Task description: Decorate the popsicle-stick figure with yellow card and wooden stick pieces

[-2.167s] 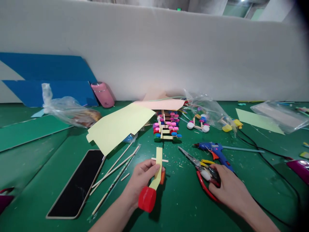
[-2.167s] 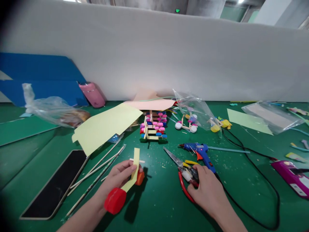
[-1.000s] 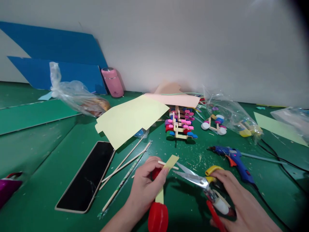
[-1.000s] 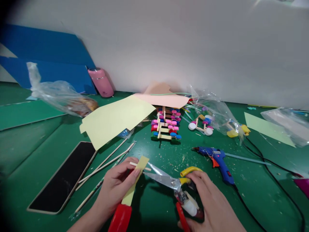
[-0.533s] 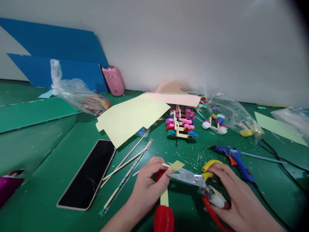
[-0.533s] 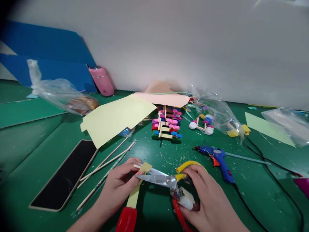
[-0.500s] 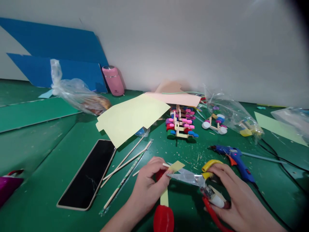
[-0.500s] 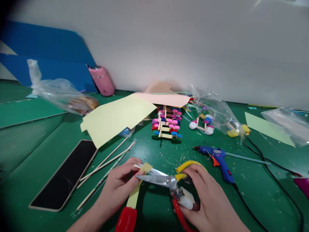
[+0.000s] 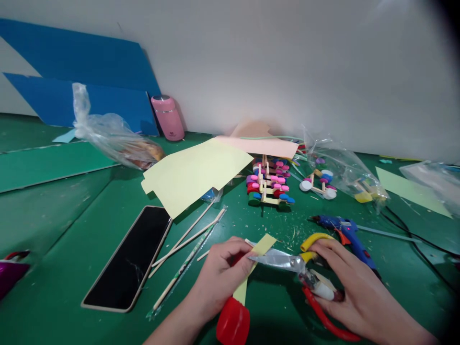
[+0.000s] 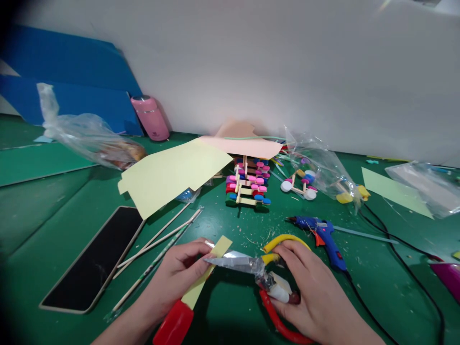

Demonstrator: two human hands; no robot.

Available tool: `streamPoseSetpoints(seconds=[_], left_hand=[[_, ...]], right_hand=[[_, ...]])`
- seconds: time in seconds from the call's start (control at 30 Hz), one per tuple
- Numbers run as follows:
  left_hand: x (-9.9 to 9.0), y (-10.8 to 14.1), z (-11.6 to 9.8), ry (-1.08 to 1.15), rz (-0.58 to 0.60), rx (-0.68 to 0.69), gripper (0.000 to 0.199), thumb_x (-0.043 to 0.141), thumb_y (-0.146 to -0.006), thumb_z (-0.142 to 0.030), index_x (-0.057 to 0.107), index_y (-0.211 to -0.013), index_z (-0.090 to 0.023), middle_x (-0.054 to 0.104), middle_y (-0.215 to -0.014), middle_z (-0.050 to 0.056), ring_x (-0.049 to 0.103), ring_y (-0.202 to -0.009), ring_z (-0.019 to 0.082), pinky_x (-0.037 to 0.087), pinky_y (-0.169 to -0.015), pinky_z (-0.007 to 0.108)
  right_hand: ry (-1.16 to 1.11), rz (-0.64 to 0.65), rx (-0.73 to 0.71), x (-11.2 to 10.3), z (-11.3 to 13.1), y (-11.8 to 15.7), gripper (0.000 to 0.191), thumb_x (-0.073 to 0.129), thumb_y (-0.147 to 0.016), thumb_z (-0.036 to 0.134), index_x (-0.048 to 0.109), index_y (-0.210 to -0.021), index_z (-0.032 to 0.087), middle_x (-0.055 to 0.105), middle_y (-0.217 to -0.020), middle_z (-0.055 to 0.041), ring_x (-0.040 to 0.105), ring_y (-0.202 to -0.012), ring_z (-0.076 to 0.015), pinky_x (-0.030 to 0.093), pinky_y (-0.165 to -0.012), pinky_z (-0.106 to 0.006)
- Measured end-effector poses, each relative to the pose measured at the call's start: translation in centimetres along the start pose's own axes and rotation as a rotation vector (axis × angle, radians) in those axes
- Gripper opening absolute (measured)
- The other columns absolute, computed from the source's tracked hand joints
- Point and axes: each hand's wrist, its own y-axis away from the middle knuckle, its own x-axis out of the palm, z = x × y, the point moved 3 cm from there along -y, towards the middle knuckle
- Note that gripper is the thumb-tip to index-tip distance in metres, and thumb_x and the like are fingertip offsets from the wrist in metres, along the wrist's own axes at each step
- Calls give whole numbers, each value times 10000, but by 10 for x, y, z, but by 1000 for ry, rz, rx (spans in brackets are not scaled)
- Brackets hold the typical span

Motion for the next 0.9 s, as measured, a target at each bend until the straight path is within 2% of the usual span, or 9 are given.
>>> streamPoseSetpoints(seconds=[0.13, 0.57, 0.9], left_hand=[[0, 0, 2, 52, -8, -49, 135, 583, -725, -221, 678, -669, -145, 542, -665, 20, 452, -574, 107, 342, -507, 204], [3, 1, 5, 105, -98, -137, 131, 573, -709, -186, 698, -691, -154, 552, -667, 8, 450, -596, 106, 343, -522, 192], [5, 2, 4, 157, -128, -161, 123, 590, -690, -202, 704, -681, -158, 562, -647, 3, 438, -559, 98, 333, -493, 187]], right_hand=[[27, -20, -27, -2, 1, -1, 509, 577, -677, 317, 414, -1129, 147, 559, -1086, -187, 597, -952, -302, 548, -722, -414], [-18, 64, -17, -1, -2, -2, 517, 590, -694, 308, 422, -1154, 142, 558, -1105, -181, 575, -991, -277, 524, -789, -399], [-16, 20, -37, -6, 0, -4, 517, 593, -679, 277, 434, -1152, 143, 575, -1092, -174, 579, -986, -283, 519, -784, -406]])
